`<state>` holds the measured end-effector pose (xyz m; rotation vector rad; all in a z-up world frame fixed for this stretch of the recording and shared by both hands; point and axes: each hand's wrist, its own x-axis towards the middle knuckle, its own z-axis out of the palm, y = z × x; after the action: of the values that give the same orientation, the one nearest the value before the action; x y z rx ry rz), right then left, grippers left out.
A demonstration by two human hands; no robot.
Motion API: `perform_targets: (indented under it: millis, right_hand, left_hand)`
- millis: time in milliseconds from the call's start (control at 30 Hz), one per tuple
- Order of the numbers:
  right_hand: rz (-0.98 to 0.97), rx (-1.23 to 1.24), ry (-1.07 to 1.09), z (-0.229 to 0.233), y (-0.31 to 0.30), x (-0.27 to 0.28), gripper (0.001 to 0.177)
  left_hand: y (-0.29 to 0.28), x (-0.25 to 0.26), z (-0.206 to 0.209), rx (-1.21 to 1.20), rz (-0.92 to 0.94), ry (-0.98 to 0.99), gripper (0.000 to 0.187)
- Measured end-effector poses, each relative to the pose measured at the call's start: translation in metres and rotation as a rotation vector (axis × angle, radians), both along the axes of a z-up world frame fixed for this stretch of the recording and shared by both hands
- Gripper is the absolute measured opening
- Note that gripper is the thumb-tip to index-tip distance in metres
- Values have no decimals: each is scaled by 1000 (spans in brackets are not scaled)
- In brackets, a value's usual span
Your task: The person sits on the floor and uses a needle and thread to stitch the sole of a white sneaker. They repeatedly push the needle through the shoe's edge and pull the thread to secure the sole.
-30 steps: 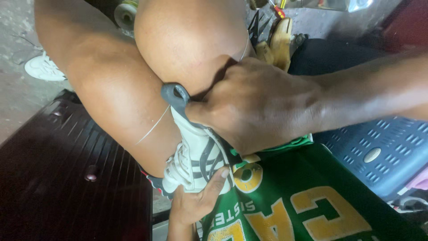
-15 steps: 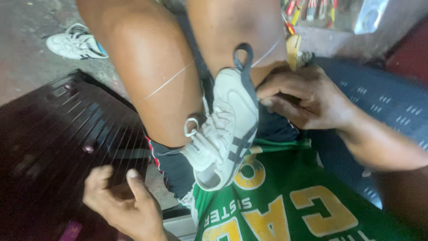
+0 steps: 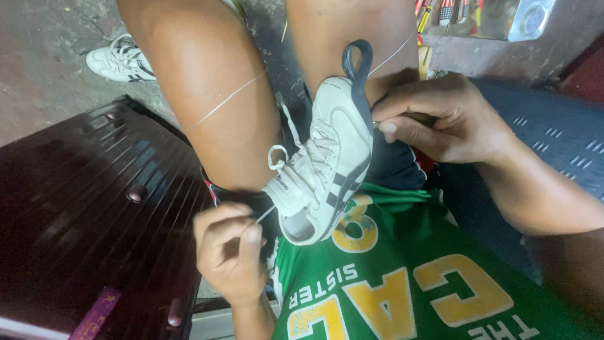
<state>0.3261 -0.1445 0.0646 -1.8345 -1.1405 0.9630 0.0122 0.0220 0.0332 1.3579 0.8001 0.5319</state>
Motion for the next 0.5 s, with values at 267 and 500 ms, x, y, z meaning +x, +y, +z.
perform_targets:
  millis: [267, 500]
  right_hand:
    - [83, 152, 55, 3, 3, 1, 13]
    - [60, 253, 50, 13, 2, -12, 19]
  left_hand:
    - [-7, -6, 2, -724, -76, 69, 22]
    - [-9, 17, 1, -312, -394, 370, 16]
